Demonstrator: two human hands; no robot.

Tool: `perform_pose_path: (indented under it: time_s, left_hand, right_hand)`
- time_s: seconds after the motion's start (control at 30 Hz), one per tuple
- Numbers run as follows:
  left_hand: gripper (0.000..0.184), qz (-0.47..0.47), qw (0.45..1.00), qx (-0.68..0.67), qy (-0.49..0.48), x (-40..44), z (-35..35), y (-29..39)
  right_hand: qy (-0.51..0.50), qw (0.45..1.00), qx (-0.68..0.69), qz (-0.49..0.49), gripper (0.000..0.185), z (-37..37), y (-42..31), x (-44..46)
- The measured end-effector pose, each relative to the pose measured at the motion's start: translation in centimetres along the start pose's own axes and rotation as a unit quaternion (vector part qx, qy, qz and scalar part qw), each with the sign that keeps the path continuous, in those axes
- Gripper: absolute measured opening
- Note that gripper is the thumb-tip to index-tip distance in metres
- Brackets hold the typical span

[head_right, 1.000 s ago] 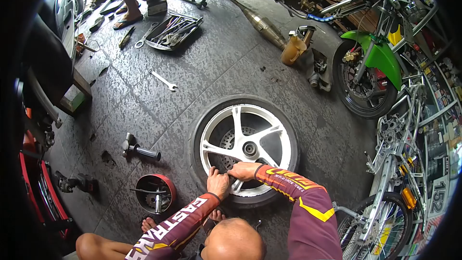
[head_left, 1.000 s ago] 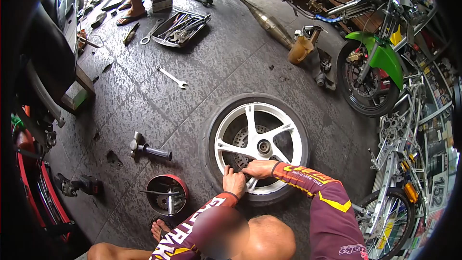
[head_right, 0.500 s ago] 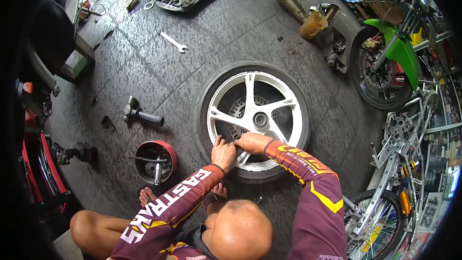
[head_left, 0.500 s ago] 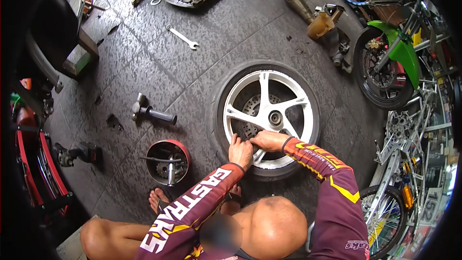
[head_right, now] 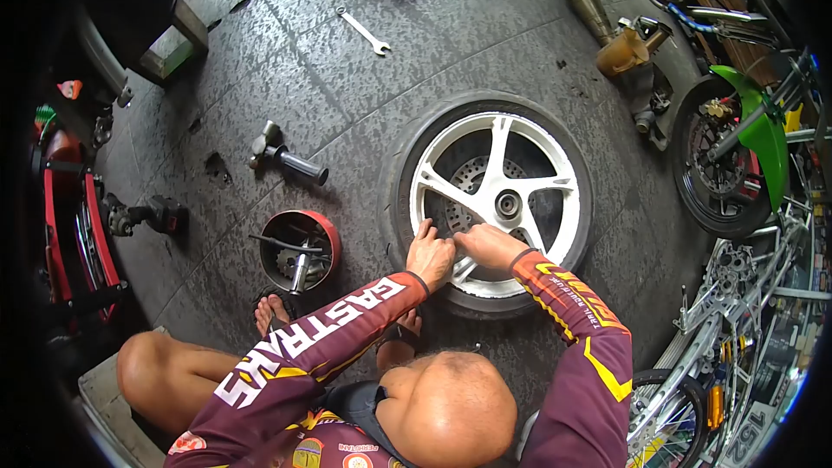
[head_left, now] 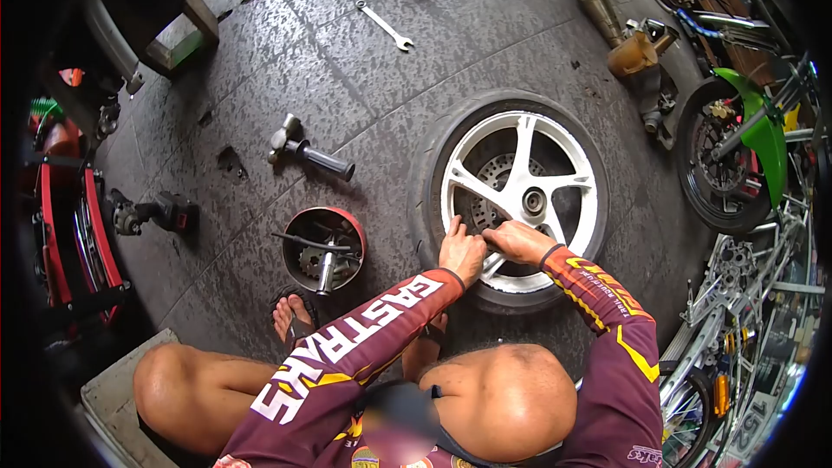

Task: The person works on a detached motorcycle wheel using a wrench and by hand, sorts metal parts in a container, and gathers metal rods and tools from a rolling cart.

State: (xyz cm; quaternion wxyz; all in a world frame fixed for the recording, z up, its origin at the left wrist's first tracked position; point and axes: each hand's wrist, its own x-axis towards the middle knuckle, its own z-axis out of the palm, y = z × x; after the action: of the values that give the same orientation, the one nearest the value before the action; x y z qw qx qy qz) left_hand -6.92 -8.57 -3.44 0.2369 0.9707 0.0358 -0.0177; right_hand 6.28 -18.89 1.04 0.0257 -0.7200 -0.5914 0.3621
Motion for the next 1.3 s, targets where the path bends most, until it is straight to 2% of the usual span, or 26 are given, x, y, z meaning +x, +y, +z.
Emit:
perform_pose_path:
  time_s: [0.2,0.37,0.53,0.77,0.83,0.9,1.0,1.1,1.2,1.3]
  left_hand:
    - [0.015,-0.005,1.000,-0.025,-0.008,0.0,0.0,-0.2]
    - [0.013,-0.023,0.999,-0.021,0.021,0.3,0.7,0.1]
    - [0.018,-0.001,1.000,0.009,0.023,-0.4,0.8,0.1]
    - [0.019,-0.037,0.998,-0.011,0.040,0.2,2.1,0.1]
    - [0.019,-0.038,0.999,-0.008,0.034,0.3,2.3,0.1]
    - [0.019,-0.041,0.997,-0.001,0.066,0.1,2.3,0.1]
    - [0.020,-0.032,0.999,-0.004,0.029,0.0,1.9,0.2]
    - [0.020,-0.037,0.999,-0.011,0.011,0.2,1.8,0.1]
    - [0.019,-0.047,0.998,-0.016,0.046,0.3,2.3,0.0]
    - [0.018,-0.040,0.999,-0.008,0.033,0.2,2.1,0.1]
  right_hand:
    - [0.014,1.000,0.025,0.008,0.015,0.7,0.3,0.1]
    - [0.005,1.000,-0.005,-0.012,0.007,1.3,1.2,0.4]
    - [0.048,0.998,0.020,-0.023,0.018,0.3,0.0,0.5]
    - [-0.019,1.000,-0.009,0.002,0.014,0.7,0.7,0.7]
    - [-0.008,1.000,-0.014,0.012,0.016,0.2,0.2,0.6]
    - [0.013,1.000,-0.005,0.008,0.014,0.1,-0.1,0.7]
    - [0.015,0.999,0.007,0.030,0.013,-0.8,-1.2,0.8]
    - [0.013,1.000,0.015,0.010,0.011,0.0,-0.6,1.0]
    - [0.003,1.000,-0.002,-0.006,0.011,0.2,0.0,1.0]
    - [0.018,1.000,0.016,0.002,0.011,-0.2,-0.3,0.8]
